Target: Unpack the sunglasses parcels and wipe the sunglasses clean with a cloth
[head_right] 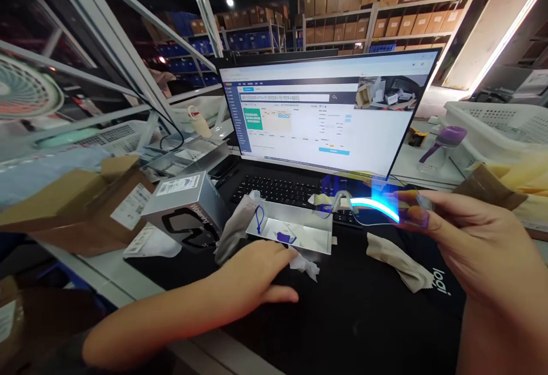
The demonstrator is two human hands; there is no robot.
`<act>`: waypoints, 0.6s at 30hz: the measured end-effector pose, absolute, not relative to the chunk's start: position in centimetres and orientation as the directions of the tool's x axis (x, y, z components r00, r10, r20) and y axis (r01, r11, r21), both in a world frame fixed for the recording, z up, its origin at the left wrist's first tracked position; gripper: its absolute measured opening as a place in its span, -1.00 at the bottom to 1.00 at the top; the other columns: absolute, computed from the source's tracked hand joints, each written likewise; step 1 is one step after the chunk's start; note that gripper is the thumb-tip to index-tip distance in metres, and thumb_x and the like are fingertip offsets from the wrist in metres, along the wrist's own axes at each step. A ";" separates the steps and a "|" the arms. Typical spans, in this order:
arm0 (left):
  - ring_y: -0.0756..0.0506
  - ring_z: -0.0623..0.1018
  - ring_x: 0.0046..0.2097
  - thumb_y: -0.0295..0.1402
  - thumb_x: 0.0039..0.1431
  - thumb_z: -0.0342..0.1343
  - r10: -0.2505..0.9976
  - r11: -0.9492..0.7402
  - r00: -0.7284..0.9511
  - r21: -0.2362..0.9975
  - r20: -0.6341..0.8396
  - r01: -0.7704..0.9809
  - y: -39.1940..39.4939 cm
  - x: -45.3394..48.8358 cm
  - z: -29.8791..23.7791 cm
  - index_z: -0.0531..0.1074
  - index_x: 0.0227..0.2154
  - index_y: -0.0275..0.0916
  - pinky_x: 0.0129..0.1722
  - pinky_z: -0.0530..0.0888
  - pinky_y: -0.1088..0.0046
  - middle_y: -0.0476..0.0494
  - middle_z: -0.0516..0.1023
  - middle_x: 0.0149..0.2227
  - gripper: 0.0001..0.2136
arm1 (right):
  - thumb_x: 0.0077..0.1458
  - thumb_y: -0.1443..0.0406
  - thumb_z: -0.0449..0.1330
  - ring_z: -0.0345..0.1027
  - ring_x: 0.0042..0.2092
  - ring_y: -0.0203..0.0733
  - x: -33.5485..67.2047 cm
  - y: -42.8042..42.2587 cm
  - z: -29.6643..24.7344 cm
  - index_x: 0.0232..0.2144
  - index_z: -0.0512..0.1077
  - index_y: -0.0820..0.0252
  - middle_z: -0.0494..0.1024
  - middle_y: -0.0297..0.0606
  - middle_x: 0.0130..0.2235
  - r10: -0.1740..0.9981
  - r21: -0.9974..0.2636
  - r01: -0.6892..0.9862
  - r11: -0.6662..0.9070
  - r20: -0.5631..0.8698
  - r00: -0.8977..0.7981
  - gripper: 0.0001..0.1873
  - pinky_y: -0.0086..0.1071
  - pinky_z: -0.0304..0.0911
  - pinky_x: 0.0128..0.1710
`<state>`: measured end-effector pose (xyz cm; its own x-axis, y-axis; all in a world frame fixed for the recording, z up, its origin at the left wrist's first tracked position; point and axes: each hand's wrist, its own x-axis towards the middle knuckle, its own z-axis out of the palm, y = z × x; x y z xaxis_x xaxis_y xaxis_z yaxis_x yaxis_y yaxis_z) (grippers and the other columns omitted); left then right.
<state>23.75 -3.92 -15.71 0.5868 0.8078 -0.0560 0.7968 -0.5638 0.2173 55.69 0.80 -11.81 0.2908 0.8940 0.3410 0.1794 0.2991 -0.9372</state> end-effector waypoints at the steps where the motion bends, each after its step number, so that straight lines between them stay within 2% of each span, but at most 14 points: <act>1: -0.27 0.57 -0.11 0.00 0.26 0.12 0.838 -0.534 0.544 0.264 0.039 0.803 -3.4 22.9 -15.4 0.46 -0.03 -0.25 -0.08 0.49 0.20 -0.26 0.58 -0.15 -0.58 | -0.33 0.08 0.54 0.59 -0.30 0.16 55.8 0.9 -12.0 -0.31 0.68 -0.09 0.67 -0.08 -0.29 0.910 -0.940 0.178 0.290 0.329 0.254 -0.59 -0.10 0.57 -0.28; 3: -0.23 0.53 0.00 -0.24 0.40 -0.04 0.908 -0.414 0.368 0.288 0.201 0.863 -1.8 20.9 -14.6 0.45 -0.01 -0.22 0.04 0.44 0.20 -0.26 0.55 -0.06 -0.73 | -0.27 0.12 0.52 0.60 -0.30 0.13 55.9 1.0 -12.1 -0.26 0.67 -0.14 0.68 -0.13 -0.28 0.924 -0.944 0.169 0.284 0.316 0.215 -0.60 -0.11 0.58 -0.25; 4: -0.23 0.50 0.04 -0.34 0.40 -0.09 0.935 -0.323 0.266 0.256 0.234 0.911 -0.9 20.0 -14.3 0.43 0.01 -0.24 0.08 0.41 0.20 -0.28 0.51 -0.03 -0.74 | -0.26 0.12 0.52 0.60 -0.30 0.12 55.8 1.0 -12.1 -0.26 0.67 -0.16 0.68 -0.17 -0.29 0.923 -0.944 0.163 0.286 0.317 0.219 -0.61 -0.12 0.58 -0.24; 6: -0.26 0.49 0.04 -0.40 0.35 -0.06 0.975 -0.155 0.126 0.157 0.181 0.975 0.8 18.4 -13.9 0.42 0.03 -0.25 0.03 0.43 0.20 -0.32 0.43 0.00 -0.73 | -0.26 0.11 0.52 0.60 -0.30 0.08 55.4 0.9 -11.9 -0.27 0.67 -0.18 0.69 -0.21 -0.30 0.924 -0.947 0.161 0.277 0.309 0.225 -0.63 -0.16 0.58 -0.22; 9: -0.21 0.55 -0.18 -0.41 0.23 0.08 0.994 -0.098 0.092 0.096 0.057 0.991 2.4 17.1 -14.6 0.46 -0.07 -0.24 -0.17 0.47 0.28 -0.26 0.40 -0.08 -0.78 | -0.27 0.05 0.52 0.60 -0.33 0.00 54.7 0.7 -11.3 -0.31 0.68 -0.11 0.69 -0.21 -0.33 0.933 -0.947 0.210 0.244 0.289 0.216 -0.63 -0.25 0.57 -0.23; 12: -0.10 0.52 -0.36 -0.51 0.17 0.04 0.996 -0.086 0.084 0.089 0.026 0.992 2.6 16.9 -15.7 0.47 -0.29 -0.27 -0.31 0.44 0.38 -0.19 0.40 -0.19 -0.88 | -0.26 0.04 0.52 0.58 -0.37 -0.14 54.3 0.6 -11.2 -0.30 0.68 -0.04 0.69 -0.25 -0.33 0.935 -0.943 0.193 0.271 0.305 0.178 -0.61 -0.41 0.55 -0.28; 15: -0.10 0.50 -0.36 -0.54 0.22 -0.07 0.996 -0.062 0.056 0.085 0.075 0.994 2.0 17.2 -15.7 0.42 -0.34 -0.26 -0.31 0.43 0.38 -0.20 0.39 -0.20 -0.83 | -0.21 0.08 0.52 0.59 -0.33 -0.19 54.3 0.7 -11.3 -0.26 0.67 -0.01 0.69 -0.27 -0.29 0.941 -0.946 0.116 0.302 0.315 0.120 -0.61 -0.47 0.54 -0.24; 18: -0.15 0.52 -0.19 -0.48 0.30 -0.17 0.962 -0.106 0.062 0.155 0.265 0.982 0.4 17.7 -14.2 0.41 -0.25 -0.23 -0.16 0.47 0.32 -0.28 0.38 -0.04 -0.78 | -0.15 0.10 0.50 0.60 -0.30 -0.18 54.2 0.6 -11.2 -0.25 0.67 0.05 0.69 -0.26 -0.27 0.942 -0.946 0.090 0.310 0.319 0.105 -0.64 -0.45 0.56 -0.22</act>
<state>17.70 0.37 -14.18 0.0624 0.9622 0.2652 0.9821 -0.1065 0.1553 54.18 0.63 -11.20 0.1050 0.9421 0.3186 0.0898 0.3101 -0.9465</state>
